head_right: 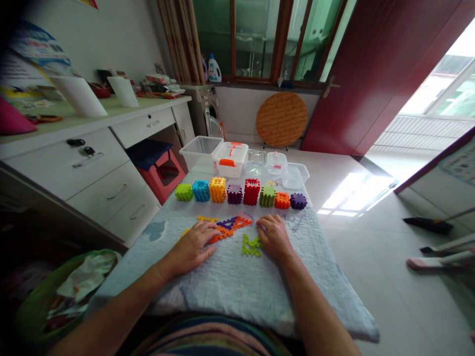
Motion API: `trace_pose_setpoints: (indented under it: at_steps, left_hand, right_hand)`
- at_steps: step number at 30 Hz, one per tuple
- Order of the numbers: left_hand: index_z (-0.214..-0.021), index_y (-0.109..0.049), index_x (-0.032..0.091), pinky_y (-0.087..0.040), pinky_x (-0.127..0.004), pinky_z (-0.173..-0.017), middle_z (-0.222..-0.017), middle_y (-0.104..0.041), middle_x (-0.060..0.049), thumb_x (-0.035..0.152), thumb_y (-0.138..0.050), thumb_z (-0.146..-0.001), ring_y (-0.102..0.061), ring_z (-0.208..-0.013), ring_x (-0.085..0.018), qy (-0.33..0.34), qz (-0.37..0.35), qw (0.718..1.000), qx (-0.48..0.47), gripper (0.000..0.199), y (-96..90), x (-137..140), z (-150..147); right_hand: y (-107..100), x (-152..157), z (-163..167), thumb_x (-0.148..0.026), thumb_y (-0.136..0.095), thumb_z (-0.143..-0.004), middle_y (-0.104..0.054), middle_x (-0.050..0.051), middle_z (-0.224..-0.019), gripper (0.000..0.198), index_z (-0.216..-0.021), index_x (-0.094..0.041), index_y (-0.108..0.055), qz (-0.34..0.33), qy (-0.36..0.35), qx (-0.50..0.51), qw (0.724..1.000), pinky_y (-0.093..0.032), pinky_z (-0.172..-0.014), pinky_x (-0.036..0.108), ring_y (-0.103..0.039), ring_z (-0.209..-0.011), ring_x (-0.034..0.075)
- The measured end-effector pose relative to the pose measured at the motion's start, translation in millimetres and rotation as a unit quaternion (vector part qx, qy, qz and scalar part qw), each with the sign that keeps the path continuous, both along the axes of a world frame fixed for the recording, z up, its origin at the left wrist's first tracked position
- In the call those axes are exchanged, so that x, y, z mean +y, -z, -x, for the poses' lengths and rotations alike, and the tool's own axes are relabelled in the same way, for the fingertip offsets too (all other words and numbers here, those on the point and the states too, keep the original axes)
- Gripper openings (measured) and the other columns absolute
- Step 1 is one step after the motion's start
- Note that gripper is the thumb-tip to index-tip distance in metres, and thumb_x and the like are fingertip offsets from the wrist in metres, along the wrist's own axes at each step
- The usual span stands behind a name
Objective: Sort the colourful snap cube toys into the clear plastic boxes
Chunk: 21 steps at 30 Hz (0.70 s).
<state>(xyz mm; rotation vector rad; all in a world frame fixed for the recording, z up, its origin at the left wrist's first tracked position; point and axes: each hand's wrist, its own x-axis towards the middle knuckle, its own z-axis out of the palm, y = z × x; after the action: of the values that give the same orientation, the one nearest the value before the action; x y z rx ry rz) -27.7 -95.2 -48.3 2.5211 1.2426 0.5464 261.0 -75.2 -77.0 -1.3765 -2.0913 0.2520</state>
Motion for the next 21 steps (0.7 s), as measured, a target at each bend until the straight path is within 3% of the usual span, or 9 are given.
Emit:
trace_pose_setpoints:
  at_steps: [6, 11, 16, 21]
  left_hand:
    - [-0.11, -0.062, 0.022, -0.047, -0.041, -0.1, -0.119, -0.059, -0.009, 0.009, -0.055, -0.083, -0.057, -0.111, -0.024, -0.022, 0.039, 0.999, 0.003, 0.031, 5.1, -3, -19]
    - [-0.101, -0.063, 0.022, -0.05, -0.036, -0.095, -0.108, -0.06, -0.006, 0.002, -0.05, -0.08, -0.059, -0.103, -0.021, -0.002, 0.052, 0.998, -0.027, 0.031, 3.3, -2, -21]
    - [-0.109, -0.062, 0.022, -0.05, -0.034, -0.095, -0.109, -0.059, -0.006, 0.001, -0.051, -0.079, -0.06, -0.102, -0.02, 0.018, 0.059, 0.995, -0.073, 0.038, 2.0, 2, -24]
    - [-0.11, -0.061, 0.021, -0.05, -0.034, -0.093, -0.108, -0.06, -0.006, -0.001, -0.052, -0.077, -0.06, -0.1, -0.019, 0.023, 0.048, 0.992, -0.113, 0.041, -0.9, 10, -42]
  right_hand:
    - [4, 11, 16, -0.021, -0.058, -0.086, -0.067, 0.008, -0.108, 0.027, -0.11, -0.026, -0.068, 0.002, 0.003, -0.048, 0.999, -0.042, -0.09, 0.044, -0.052, -0.1, 0.027]
    - [8, 14, 23, -0.023, -0.062, -0.085, -0.064, 0.007, -0.095, 0.011, -0.092, -0.023, -0.07, 0.013, 0.013, -0.074, 0.997, -0.042, -0.082, 0.038, -0.052, -0.092, 0.024]
    - [6, 14, 19, -0.018, -0.059, -0.082, -0.063, 0.005, -0.084, 0.008, -0.079, -0.021, -0.066, 0.01, 0.01, -0.011, 1.0, -0.042, -0.081, 0.036, -0.053, -0.084, 0.021]
    - [-3, 12, 7, -0.018, -0.057, -0.078, -0.062, 0.004, -0.082, 0.006, -0.079, -0.021, -0.062, -0.011, 0.051, 0.098, 0.994, -0.045, -0.078, 0.034, -0.055, -0.082, 0.02]
